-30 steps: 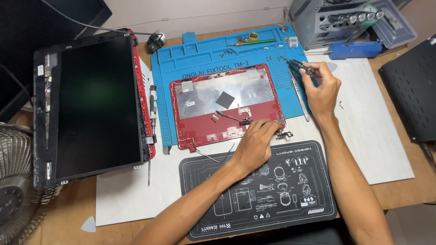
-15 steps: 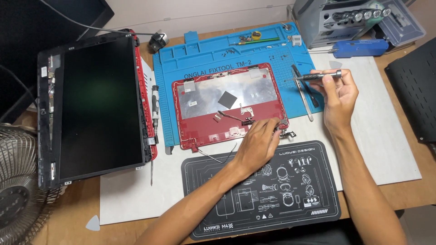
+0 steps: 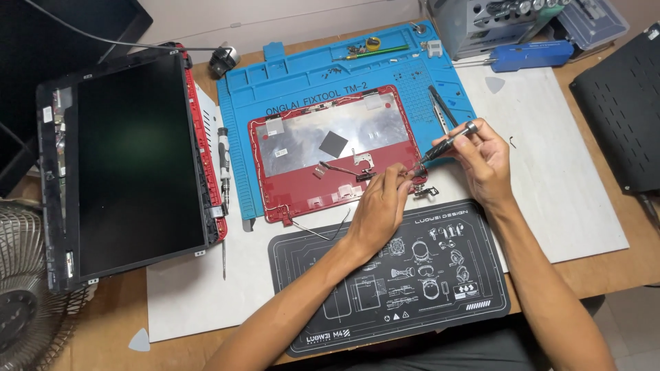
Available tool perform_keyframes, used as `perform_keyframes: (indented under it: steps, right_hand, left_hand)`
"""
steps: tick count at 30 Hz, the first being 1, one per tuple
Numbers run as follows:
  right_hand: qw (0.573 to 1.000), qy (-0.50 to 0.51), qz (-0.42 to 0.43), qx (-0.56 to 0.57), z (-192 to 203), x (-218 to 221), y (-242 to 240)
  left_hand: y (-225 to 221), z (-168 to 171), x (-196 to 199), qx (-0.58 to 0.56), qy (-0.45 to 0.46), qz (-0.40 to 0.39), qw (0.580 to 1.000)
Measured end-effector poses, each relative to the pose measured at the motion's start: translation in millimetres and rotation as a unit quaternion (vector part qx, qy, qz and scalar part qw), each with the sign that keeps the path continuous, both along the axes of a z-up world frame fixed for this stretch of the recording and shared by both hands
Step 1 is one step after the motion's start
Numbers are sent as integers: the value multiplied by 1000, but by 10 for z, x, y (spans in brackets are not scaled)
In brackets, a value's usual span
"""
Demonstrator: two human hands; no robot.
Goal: Disassembling a laptop screen assembly, prying off the bezel and managing internal wiring on a repair bench.
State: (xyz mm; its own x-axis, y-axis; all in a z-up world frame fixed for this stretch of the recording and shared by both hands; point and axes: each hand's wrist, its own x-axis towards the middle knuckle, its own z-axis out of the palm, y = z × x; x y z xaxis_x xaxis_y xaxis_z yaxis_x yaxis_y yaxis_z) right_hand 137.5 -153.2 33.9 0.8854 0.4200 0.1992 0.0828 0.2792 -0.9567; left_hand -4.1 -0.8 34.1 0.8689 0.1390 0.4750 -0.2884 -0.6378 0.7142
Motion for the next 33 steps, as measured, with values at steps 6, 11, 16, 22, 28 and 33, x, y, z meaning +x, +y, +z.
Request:
perform_keyframes:
  steps: [6, 11, 16, 22, 28, 33]
  right_hand:
    - [1000, -5, 3, -5, 90, -107, 47]
    - [1000, -7, 5, 4, 41, -72, -10]
    - [1000, -6, 22, 12, 31, -61, -47]
    - [999, -8, 34, -10, 41, -64, -105]
    - [999, -23, 28, -39, -1, -65, -115]
    - [998, -24, 11, -51, -16, -78, -122]
  left_hand:
    - [4, -27, 3, -3, -2, 3, 1000]
    - [-12, -69, 20, 2, -7, 7, 1000]
    - [4, -93, 25, 11, -8, 25, 1000]
    - [7, -64, 11, -5, 13, -9, 1000]
    - [15, -80, 3, 5, 4, -6, 1000]
    - [25, -45, -8, -3, 19, -13, 1000]
